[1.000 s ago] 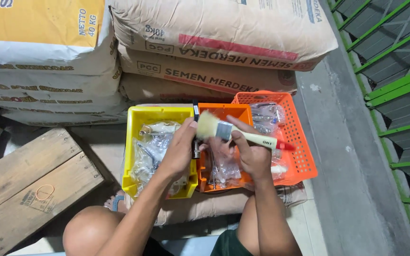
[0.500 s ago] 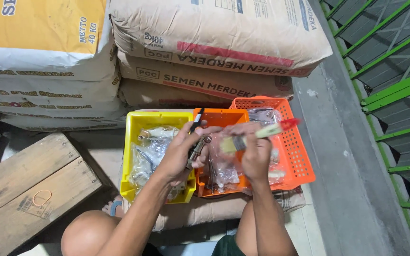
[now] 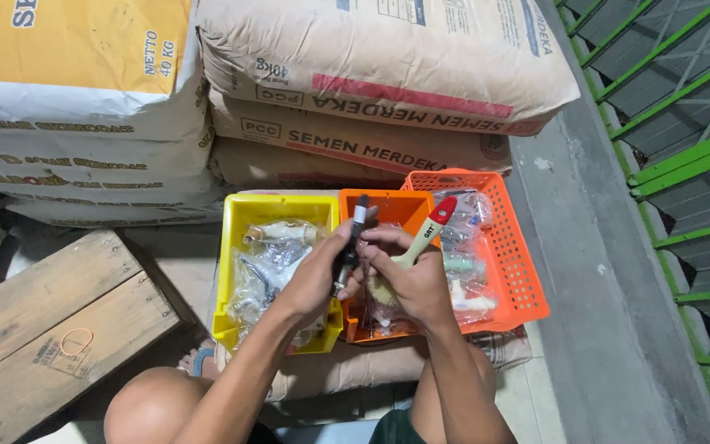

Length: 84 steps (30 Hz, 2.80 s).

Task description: Cleaning and inspecting metal valves and small hardware using a paintbrush in a storage area.

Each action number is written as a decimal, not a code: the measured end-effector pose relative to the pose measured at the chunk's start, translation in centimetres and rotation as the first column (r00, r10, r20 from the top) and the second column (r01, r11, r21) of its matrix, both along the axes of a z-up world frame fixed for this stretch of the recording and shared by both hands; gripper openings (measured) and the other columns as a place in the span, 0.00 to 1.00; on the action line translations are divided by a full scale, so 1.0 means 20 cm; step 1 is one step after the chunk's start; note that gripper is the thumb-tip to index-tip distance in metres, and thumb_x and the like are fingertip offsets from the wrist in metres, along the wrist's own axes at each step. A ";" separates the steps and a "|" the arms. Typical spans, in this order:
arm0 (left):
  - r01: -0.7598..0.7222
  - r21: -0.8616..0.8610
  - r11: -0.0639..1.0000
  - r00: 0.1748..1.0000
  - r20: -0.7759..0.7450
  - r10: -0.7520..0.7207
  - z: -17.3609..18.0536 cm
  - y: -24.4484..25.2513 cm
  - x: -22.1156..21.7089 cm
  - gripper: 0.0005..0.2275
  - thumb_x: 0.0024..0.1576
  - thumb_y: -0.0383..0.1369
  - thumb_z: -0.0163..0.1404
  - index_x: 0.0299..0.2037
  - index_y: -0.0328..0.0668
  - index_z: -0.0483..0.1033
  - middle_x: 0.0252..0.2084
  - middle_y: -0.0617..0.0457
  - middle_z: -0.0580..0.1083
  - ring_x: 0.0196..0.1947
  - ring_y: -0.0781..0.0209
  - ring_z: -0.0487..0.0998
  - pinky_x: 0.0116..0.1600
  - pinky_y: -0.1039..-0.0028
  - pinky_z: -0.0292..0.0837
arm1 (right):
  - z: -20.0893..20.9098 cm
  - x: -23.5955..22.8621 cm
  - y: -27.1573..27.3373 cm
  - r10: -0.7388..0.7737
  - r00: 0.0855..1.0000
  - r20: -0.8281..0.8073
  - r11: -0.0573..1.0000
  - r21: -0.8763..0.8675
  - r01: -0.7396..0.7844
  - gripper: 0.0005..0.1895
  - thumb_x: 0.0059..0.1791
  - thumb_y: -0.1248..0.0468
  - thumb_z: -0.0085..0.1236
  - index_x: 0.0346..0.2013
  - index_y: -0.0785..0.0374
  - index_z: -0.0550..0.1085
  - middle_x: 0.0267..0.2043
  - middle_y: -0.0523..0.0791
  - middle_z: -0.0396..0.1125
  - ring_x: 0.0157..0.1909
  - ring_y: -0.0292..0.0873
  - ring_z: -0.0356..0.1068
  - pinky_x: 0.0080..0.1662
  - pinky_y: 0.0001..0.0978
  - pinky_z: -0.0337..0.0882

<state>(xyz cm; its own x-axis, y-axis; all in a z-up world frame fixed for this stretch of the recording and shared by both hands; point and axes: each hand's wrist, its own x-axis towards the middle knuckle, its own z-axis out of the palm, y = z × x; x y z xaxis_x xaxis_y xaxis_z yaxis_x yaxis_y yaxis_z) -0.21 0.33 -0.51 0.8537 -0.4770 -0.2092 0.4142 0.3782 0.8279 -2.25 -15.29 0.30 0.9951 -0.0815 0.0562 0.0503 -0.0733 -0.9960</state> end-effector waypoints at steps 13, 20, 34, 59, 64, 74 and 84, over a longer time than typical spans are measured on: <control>0.037 0.119 0.992 0.937 0.342 -0.076 0.05 0.05 -0.01 0.31 0.54 0.22 0.32 0.74 0.37 0.55 0.71 0.35 0.52 0.57 0.44 0.62 0.47 0.61 0.74 | -0.02 0.03 -0.11 0.196 0.976 0.090 0.974 -0.136 -0.183 0.12 0.44 0.66 0.72 0.40 0.67 0.82 0.31 0.43 0.68 0.38 0.36 0.65 0.46 0.33 0.72; -0.066 0.195 0.979 0.951 0.310 0.003 0.09 0.04 0.00 0.30 0.59 0.22 0.41 0.74 0.36 0.51 0.70 0.31 0.60 0.52 0.42 0.77 0.52 0.55 0.79 | -0.05 0.01 -0.08 0.000 1.000 -0.021 0.977 0.215 0.004 0.11 0.46 0.70 0.66 0.40 0.70 0.75 0.30 0.47 0.72 0.29 0.37 0.72 0.32 0.28 0.77; -0.369 0.402 0.838 0.739 0.674 0.003 -0.09 0.00 0.04 0.15 0.60 0.29 0.53 0.58 0.44 0.77 0.49 0.47 0.79 0.50 0.48 0.82 0.54 0.62 0.79 | -0.12 0.04 -0.11 -0.123 0.981 -0.151 0.793 0.579 0.188 0.21 0.59 0.52 0.43 0.33 0.66 0.71 0.26 0.49 0.66 0.26 0.40 0.68 0.27 0.23 0.61; -0.634 -0.037 0.772 0.707 0.376 0.599 0.00 0.23 0.11 0.10 0.68 0.34 0.45 0.40 0.34 0.70 0.28 0.50 0.70 0.32 0.62 0.79 0.43 0.71 0.83 | 0.04 0.00 0.14 0.276 0.957 -0.093 0.903 -0.316 -0.292 0.13 0.44 0.63 0.69 0.39 0.69 0.79 0.26 0.47 0.70 0.31 0.43 0.66 0.44 0.40 0.71; -0.632 0.069 0.772 0.712 0.447 0.542 -0.10 0.22 0.11 0.09 0.65 0.36 0.51 0.40 0.38 0.74 0.26 0.49 0.75 0.28 0.63 0.79 0.40 0.71 0.82 | 0.02 0.03 0.07 0.111 0.986 -0.125 0.813 -0.559 -0.163 0.23 0.47 0.53 0.68 0.48 0.66 0.79 0.18 0.47 0.70 0.22 0.39 0.62 0.30 0.37 0.68; -0.350 0.197 0.916 0.702 0.703 0.117 -0.17 -0.04 -0.04 0.14 0.58 0.32 0.60 0.51 0.39 0.74 0.42 0.40 0.79 0.42 0.50 0.81 0.44 0.61 0.81 | -0.08 -0.13 -0.12 0.080 0.997 -0.009 0.975 0.207 -0.077 0.30 0.56 0.57 0.54 0.70 0.62 0.58 0.45 0.50 0.70 0.41 0.48 0.77 0.32 0.33 0.81; -0.629 0.710 0.318 0.245 0.569 -0.785 -0.25 -0.18 -0.15 0.24 0.53 0.45 0.58 0.58 0.46 0.73 0.51 0.46 0.73 0.54 0.42 0.74 0.57 0.58 0.70 | -0.06 -0.18 -0.29 -0.276 0.960 -0.057 0.871 0.408 0.275 0.17 0.56 0.57 0.55 0.56 0.62 0.70 0.31 0.41 0.66 0.34 0.38 0.72 0.35 0.30 0.79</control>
<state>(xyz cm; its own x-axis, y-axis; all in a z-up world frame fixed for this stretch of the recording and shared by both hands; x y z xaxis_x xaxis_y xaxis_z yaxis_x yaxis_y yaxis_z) -3.16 -3.26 -5.59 0.6633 -0.7109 0.2339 -0.7475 -0.6448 0.1597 -5.92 -21.10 -0.91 0.9289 -0.3681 -0.0392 0.0901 0.3275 -0.9405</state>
